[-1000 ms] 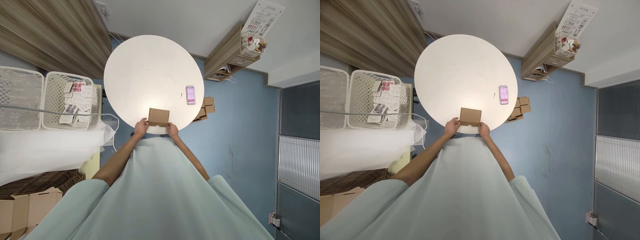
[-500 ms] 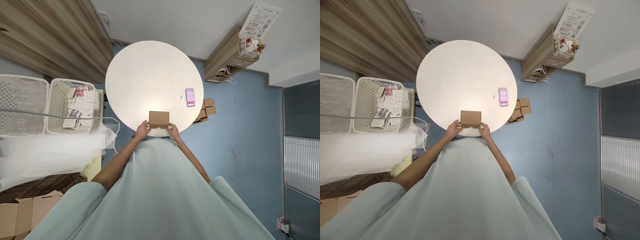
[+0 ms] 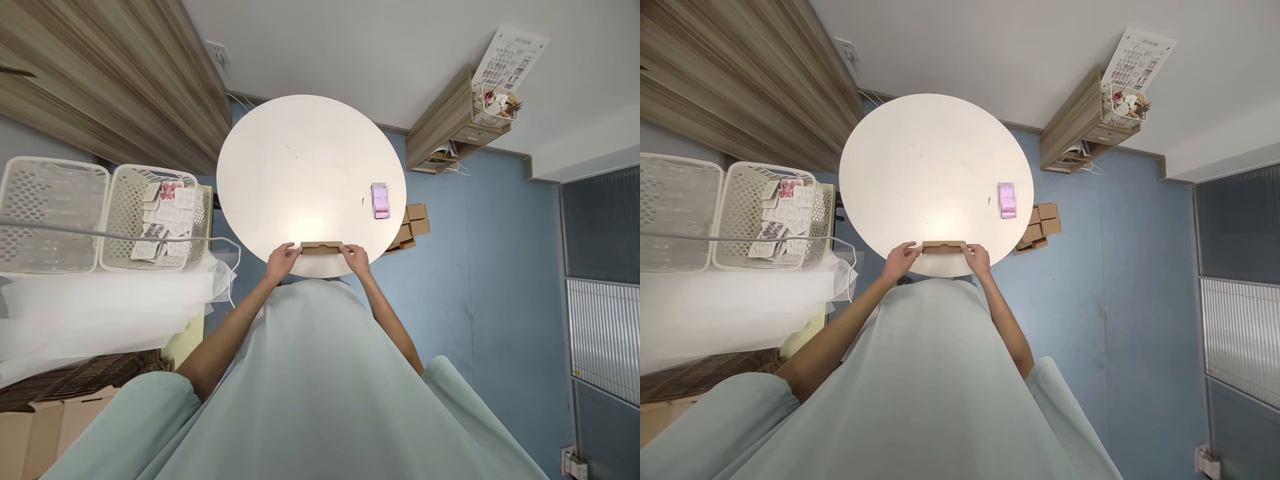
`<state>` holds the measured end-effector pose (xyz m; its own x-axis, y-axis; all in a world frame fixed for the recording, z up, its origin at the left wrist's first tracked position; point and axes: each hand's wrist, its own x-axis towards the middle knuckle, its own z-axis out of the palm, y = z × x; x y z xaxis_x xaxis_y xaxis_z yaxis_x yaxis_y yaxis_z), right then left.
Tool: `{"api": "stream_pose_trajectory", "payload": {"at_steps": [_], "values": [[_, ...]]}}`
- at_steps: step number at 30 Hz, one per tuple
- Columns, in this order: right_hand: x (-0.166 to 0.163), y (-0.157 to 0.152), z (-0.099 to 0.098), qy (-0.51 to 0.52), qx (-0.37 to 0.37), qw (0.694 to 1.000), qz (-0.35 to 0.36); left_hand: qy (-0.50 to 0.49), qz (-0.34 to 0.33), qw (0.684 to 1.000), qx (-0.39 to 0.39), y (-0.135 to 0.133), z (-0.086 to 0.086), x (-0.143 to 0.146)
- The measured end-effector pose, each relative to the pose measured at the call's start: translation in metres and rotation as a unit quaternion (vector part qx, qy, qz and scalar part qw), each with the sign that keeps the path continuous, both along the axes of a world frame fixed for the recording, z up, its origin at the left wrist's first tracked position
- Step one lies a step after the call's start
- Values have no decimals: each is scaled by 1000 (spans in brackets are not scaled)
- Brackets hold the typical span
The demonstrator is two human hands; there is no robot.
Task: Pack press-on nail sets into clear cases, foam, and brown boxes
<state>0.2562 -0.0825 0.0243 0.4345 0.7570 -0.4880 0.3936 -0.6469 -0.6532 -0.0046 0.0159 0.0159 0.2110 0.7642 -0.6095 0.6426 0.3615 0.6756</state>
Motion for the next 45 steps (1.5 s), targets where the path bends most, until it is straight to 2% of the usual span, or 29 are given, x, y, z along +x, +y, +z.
{"api": "stream_pose_trajectory", "payload": {"at_steps": [8, 18, 26, 35, 40, 45], "values": [[6, -1, -3, 37, -2, 999, -18, -79, 30, 996, -32, -5, -15, -3], [8, -10, -18, 53, -39, 998, -19, -48, 18, 998, -44, -7, -25, -4], [13, -9, -20, 57, -13, 997, -42, -31, 45, 998, -26, -6, -23, 0], [15, -1, -23, 16, -56, 998, -22, 7, 18, 1000, -24, 1, -30, 2], [17, 2, -22, 46, -57, 997, -12, -12, 29, 999, -40, 7, -26, 1], [15, 2, -27, 78, -53, 996, -8, 9, 48, 997, -57, 8, -23, -1]]}}
